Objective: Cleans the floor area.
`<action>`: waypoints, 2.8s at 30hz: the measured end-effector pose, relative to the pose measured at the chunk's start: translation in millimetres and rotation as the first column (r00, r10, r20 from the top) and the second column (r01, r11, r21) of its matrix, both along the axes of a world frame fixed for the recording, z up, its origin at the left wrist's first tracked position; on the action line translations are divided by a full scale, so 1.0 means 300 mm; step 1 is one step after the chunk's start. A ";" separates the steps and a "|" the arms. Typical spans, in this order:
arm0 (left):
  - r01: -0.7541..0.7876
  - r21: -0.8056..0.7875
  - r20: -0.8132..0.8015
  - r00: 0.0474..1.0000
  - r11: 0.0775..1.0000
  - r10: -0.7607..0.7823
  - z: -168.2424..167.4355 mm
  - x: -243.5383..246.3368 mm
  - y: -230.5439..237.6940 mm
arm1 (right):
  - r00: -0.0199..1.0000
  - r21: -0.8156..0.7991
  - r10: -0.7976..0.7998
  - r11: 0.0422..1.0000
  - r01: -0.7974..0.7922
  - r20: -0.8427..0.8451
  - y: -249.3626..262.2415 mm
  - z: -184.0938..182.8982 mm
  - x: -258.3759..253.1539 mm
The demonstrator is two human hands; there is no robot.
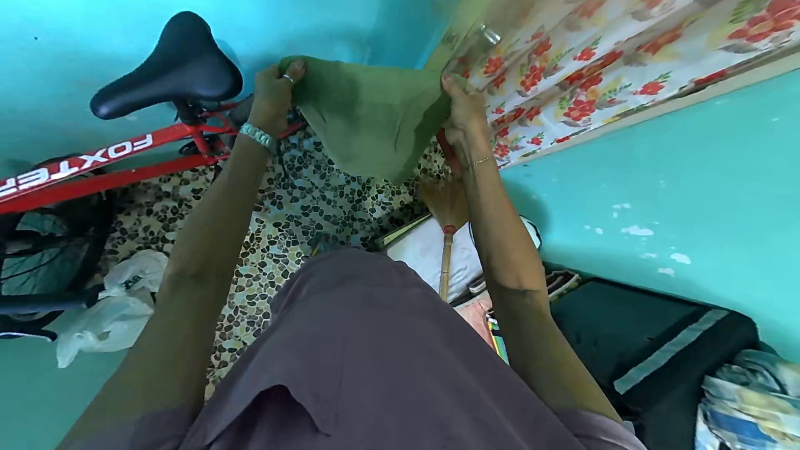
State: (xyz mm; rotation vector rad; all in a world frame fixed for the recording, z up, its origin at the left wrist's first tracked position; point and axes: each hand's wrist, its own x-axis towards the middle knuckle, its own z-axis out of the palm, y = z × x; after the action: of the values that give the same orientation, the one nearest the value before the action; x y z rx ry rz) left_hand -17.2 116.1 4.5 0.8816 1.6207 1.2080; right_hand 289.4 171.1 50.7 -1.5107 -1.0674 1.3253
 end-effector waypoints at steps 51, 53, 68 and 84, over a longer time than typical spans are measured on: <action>-0.139 -0.826 -0.220 0.972 0.546 -0.086 -1.023 0.384 -0.655 | 0.848 -0.893 0.293 0.228 0.387 0.442 -1.326 -1.731 1.167; -0.228 -0.792 -0.278 0.960 0.567 -0.002 -1.071 0.323 -0.692 | 0.806 -0.834 0.234 0.255 0.489 0.544 -1.337 -1.756 1.151; -0.208 -0.855 -0.256 0.966 0.474 -0.038 -1.159 0.309 -0.845 | 0.694 -0.794 0.392 0.215 0.569 0.604 -1.300 -1.867 1.278; -0.242 -0.817 -0.168 0.968 0.524 0.186 -1.006 0.499 -0.904 | 0.955 -0.684 -0.067 0.683 0.254 0.287 -0.961 -1.074 0.971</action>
State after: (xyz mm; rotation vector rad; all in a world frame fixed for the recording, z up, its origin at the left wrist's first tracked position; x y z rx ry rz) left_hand 132.4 -155.0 -297.3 0.0785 2.0964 0.3934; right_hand 580.8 -117.1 -271.5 -2.3417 -0.5176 1.5471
